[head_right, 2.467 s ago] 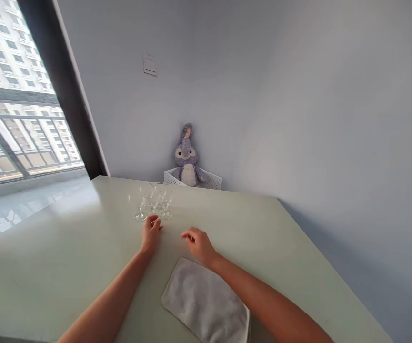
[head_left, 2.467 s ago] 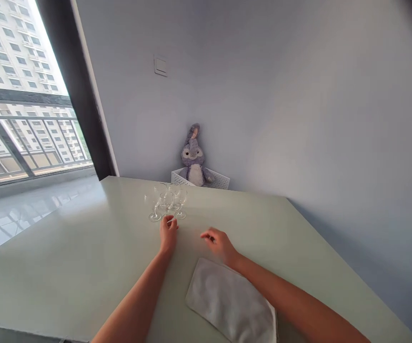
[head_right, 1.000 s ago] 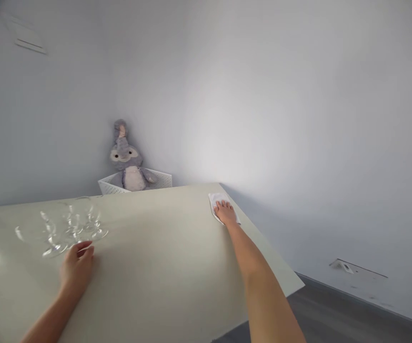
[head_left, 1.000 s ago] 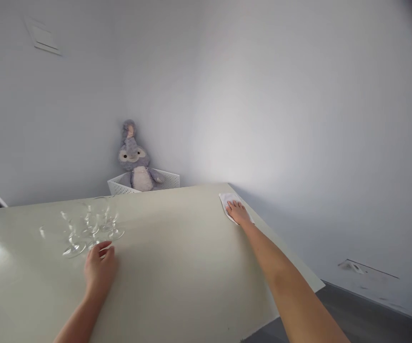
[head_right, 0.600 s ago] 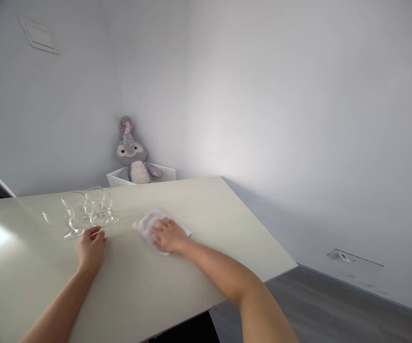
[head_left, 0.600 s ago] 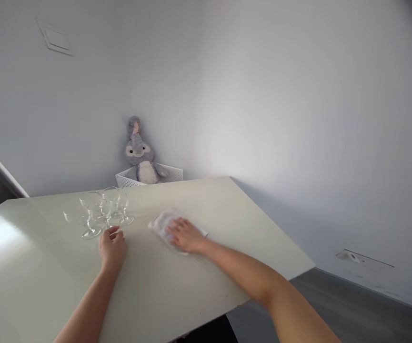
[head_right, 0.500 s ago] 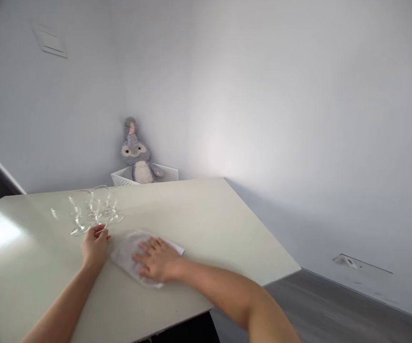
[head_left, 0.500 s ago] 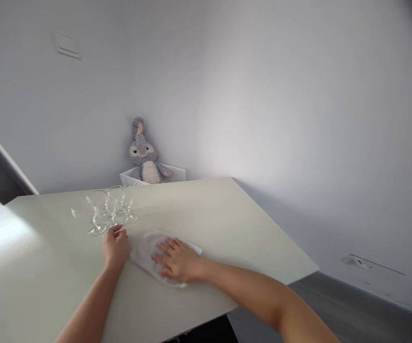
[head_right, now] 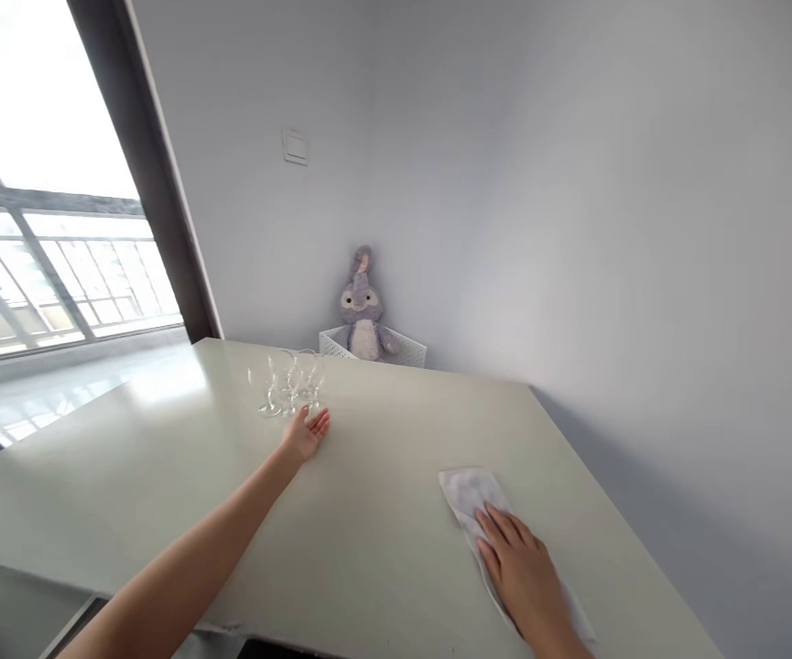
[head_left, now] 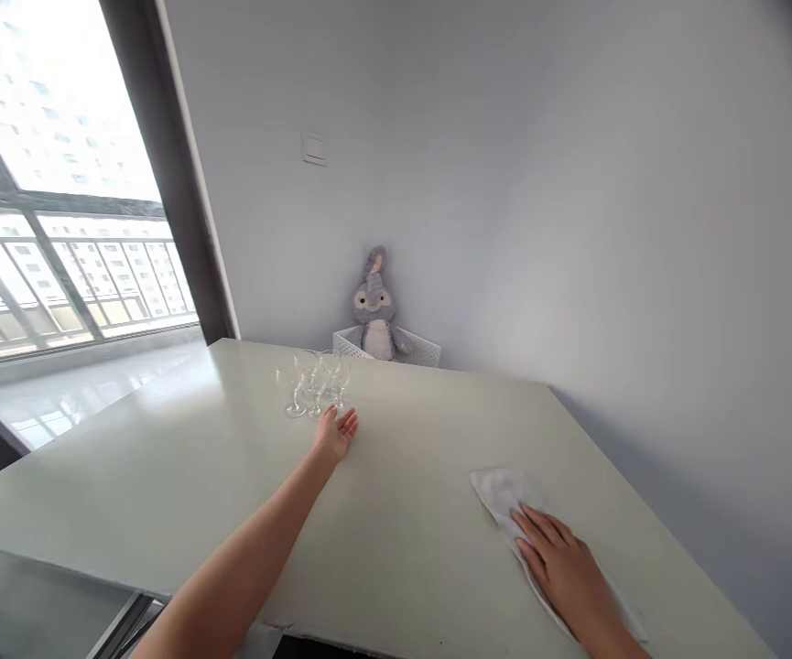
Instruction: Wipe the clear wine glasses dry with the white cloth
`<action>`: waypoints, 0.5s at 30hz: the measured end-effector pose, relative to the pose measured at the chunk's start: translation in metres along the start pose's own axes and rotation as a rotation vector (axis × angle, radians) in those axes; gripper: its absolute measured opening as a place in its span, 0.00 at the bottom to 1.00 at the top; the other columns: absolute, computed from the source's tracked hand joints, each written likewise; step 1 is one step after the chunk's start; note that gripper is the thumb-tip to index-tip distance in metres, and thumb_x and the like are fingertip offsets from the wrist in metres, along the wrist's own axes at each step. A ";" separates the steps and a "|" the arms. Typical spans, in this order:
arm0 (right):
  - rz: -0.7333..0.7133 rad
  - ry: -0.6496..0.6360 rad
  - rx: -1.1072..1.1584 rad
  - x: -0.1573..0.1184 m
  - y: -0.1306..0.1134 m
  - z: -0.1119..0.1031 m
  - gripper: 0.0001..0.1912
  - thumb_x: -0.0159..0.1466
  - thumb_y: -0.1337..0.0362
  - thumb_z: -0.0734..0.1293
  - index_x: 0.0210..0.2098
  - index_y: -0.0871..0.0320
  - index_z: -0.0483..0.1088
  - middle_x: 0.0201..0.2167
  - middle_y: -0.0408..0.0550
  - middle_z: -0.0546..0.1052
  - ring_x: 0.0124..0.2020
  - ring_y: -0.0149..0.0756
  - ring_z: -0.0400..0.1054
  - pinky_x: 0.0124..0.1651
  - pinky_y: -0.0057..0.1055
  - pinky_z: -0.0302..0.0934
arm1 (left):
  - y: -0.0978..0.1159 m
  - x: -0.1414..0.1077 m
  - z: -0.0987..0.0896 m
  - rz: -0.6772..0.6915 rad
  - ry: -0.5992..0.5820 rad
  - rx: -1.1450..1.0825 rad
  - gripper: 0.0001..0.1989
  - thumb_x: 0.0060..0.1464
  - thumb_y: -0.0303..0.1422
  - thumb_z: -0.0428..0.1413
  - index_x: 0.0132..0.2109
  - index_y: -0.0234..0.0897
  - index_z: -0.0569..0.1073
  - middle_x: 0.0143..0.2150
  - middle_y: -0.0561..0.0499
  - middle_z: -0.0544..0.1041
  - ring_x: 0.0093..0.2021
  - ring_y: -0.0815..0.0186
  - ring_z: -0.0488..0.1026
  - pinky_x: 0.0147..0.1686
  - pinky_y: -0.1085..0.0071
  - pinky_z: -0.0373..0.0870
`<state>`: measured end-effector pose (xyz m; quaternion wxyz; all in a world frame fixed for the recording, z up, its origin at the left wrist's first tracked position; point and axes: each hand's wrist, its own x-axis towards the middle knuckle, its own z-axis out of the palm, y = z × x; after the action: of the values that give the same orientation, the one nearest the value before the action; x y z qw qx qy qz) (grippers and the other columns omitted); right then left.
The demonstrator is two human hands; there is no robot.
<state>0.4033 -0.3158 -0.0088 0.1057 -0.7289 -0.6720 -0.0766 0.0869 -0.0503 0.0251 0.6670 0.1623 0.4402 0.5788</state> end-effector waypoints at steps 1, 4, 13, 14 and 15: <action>0.030 0.034 -0.025 0.000 0.007 0.002 0.22 0.62 0.52 0.53 0.51 0.51 0.65 0.52 0.47 0.68 0.51 0.45 0.60 0.45 0.41 0.59 | -0.001 0.003 0.006 -0.032 -0.004 -0.062 0.17 0.53 0.33 0.49 0.50 0.37 0.59 0.36 0.42 0.73 0.32 0.64 0.74 0.30 0.68 0.72; 0.032 0.112 -0.046 -0.002 0.016 0.008 0.20 0.61 0.53 0.54 0.48 0.51 0.69 0.48 0.47 0.71 0.46 0.45 0.62 0.41 0.41 0.60 | -0.001 0.012 0.024 -0.093 -0.013 -0.224 0.20 0.55 0.38 0.47 0.53 0.37 0.54 0.39 0.40 0.72 0.34 0.62 0.74 0.30 0.68 0.72; 0.369 0.157 0.474 -0.002 0.009 -0.007 0.20 0.55 0.47 0.58 0.32 0.54 0.73 0.38 0.49 0.74 0.36 0.44 0.67 0.36 0.38 0.62 | 0.005 0.021 0.046 -0.100 -0.094 -0.490 0.14 0.57 0.44 0.41 0.37 0.39 0.60 0.42 0.41 0.71 0.39 0.63 0.74 0.31 0.68 0.74; 0.512 0.146 0.612 0.001 0.007 -0.013 0.20 0.53 0.46 0.59 0.31 0.54 0.73 0.36 0.49 0.75 0.35 0.44 0.68 0.34 0.37 0.63 | 0.005 0.019 0.048 -0.098 -0.109 -0.496 0.14 0.57 0.44 0.42 0.34 0.38 0.60 0.41 0.41 0.71 0.40 0.63 0.74 0.32 0.68 0.74; 0.646 0.140 0.777 0.005 0.006 -0.019 0.20 0.51 0.46 0.61 0.30 0.55 0.72 0.34 0.49 0.75 0.33 0.44 0.68 0.33 0.37 0.63 | 0.003 0.016 0.050 -0.099 -0.125 -0.497 0.13 0.56 0.43 0.44 0.32 0.37 0.59 0.41 0.40 0.71 0.40 0.63 0.74 0.33 0.69 0.74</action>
<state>0.4100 -0.3158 0.0106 0.4320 -0.7995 -0.3823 0.1671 0.1229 -0.0198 0.0487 0.7398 0.0069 0.2497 0.6248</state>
